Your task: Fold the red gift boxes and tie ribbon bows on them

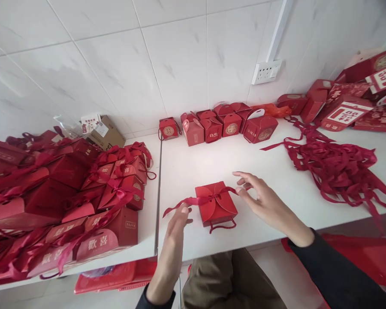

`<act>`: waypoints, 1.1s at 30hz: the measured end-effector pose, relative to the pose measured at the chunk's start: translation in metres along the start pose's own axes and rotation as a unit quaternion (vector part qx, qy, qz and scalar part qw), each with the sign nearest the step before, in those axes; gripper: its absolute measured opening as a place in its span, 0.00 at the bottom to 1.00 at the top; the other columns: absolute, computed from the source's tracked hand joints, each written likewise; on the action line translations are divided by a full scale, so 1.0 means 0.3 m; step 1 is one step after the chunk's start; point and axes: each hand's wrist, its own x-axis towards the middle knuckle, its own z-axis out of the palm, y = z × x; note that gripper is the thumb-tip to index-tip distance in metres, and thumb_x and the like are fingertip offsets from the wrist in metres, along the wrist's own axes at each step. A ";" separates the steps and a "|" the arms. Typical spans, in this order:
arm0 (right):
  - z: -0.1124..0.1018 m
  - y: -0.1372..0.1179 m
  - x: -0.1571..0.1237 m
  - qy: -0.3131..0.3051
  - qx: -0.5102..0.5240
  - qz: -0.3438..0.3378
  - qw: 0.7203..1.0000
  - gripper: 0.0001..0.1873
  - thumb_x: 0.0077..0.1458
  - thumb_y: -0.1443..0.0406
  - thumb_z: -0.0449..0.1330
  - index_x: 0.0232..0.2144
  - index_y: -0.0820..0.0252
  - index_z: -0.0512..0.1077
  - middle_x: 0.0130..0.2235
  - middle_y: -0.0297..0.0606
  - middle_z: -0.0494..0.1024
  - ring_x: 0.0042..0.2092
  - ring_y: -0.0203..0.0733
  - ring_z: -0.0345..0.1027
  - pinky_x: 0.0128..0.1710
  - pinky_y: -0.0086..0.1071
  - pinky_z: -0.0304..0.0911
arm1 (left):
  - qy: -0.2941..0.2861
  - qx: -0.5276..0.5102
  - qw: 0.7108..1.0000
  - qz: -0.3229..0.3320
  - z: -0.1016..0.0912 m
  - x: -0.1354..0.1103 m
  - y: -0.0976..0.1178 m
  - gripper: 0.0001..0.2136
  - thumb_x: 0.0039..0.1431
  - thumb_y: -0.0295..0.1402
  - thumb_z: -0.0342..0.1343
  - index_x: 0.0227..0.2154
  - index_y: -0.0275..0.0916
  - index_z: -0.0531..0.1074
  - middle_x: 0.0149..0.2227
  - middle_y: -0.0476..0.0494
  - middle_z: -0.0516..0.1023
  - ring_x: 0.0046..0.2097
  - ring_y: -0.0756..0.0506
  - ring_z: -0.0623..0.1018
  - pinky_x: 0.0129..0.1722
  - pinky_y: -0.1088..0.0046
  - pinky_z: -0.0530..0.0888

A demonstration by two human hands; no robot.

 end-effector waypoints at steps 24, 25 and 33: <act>-0.039 -0.102 -0.049 -0.065 0.048 0.011 0.997 0.17 0.68 0.49 0.52 0.38 0.53 0.71 0.36 0.35 0.76 0.35 0.41 0.67 0.34 0.35 0.62 | -0.039 0.052 0.993 0.103 0.108 0.022 0.118 0.13 0.64 0.42 0.58 0.45 0.40 0.70 0.35 0.46 0.80 0.39 0.46 0.78 0.44 0.69 0.73; -0.044 -0.111 -0.048 -0.079 0.060 0.018 0.995 0.18 0.68 0.48 0.52 0.40 0.53 0.71 0.35 0.34 0.76 0.33 0.41 0.67 0.33 0.35 0.62 | -0.051 0.066 0.992 0.092 0.116 0.027 0.129 0.15 0.63 0.42 0.59 0.47 0.41 0.66 0.32 0.48 0.79 0.37 0.47 0.78 0.41 0.70 0.73; -0.071 -0.143 -0.040 -0.113 0.043 0.015 0.993 0.18 0.65 0.49 0.55 0.36 0.54 0.75 0.37 0.37 0.80 0.36 0.43 0.71 0.35 0.35 0.65 | -0.052 0.132 0.985 0.095 0.128 0.043 0.146 0.15 0.60 0.41 0.61 0.39 0.43 0.60 0.29 0.51 0.76 0.31 0.49 0.76 0.32 0.74 0.70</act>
